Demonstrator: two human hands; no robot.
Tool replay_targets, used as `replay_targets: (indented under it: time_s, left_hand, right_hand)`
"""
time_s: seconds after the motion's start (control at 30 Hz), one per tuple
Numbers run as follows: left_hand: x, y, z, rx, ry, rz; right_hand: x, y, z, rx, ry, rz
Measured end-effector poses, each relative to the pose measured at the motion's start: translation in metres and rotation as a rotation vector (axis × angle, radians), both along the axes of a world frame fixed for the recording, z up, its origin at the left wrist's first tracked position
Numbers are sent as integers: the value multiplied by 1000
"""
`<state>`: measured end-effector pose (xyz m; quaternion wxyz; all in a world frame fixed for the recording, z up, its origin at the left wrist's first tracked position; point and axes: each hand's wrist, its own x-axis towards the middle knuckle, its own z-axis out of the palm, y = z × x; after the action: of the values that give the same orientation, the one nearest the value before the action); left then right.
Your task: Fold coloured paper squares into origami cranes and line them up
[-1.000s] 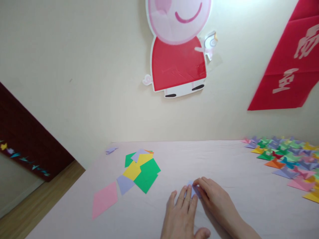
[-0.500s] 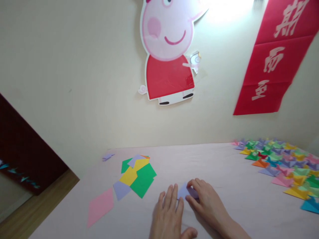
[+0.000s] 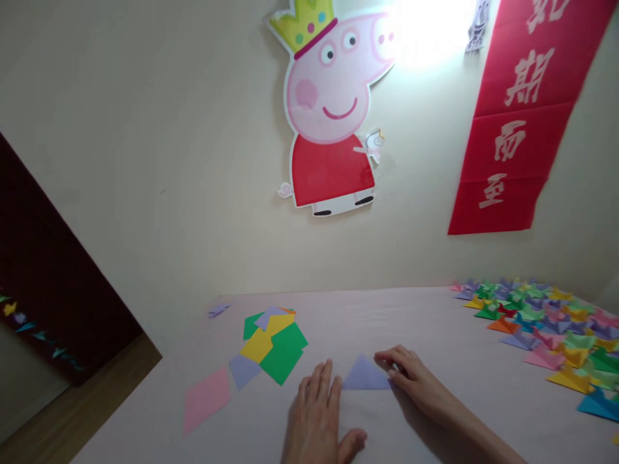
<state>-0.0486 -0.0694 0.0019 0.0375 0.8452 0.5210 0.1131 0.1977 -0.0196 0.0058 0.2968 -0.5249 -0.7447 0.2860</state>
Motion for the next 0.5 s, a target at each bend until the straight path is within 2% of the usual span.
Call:
replay_targets:
  time_s: [0.17, 0.3, 0.4, 0.5]
  left_hand:
    - [16, 9, -6, -38, -211, 15]
    - [25, 17, -1, -30, -398, -57]
    - [23, 24, 3, -71, -336, -161]
    - [18, 25, 2, -133, -202, -237]
  right_hand:
    - [-20, 0, 7, 37, -76, -21]
    - [-31, -1, 3, 126, -101, 16]
    - [-29, 1, 4, 196, -144, 127]
    - [-22, 0, 11, 191, -179, 200]
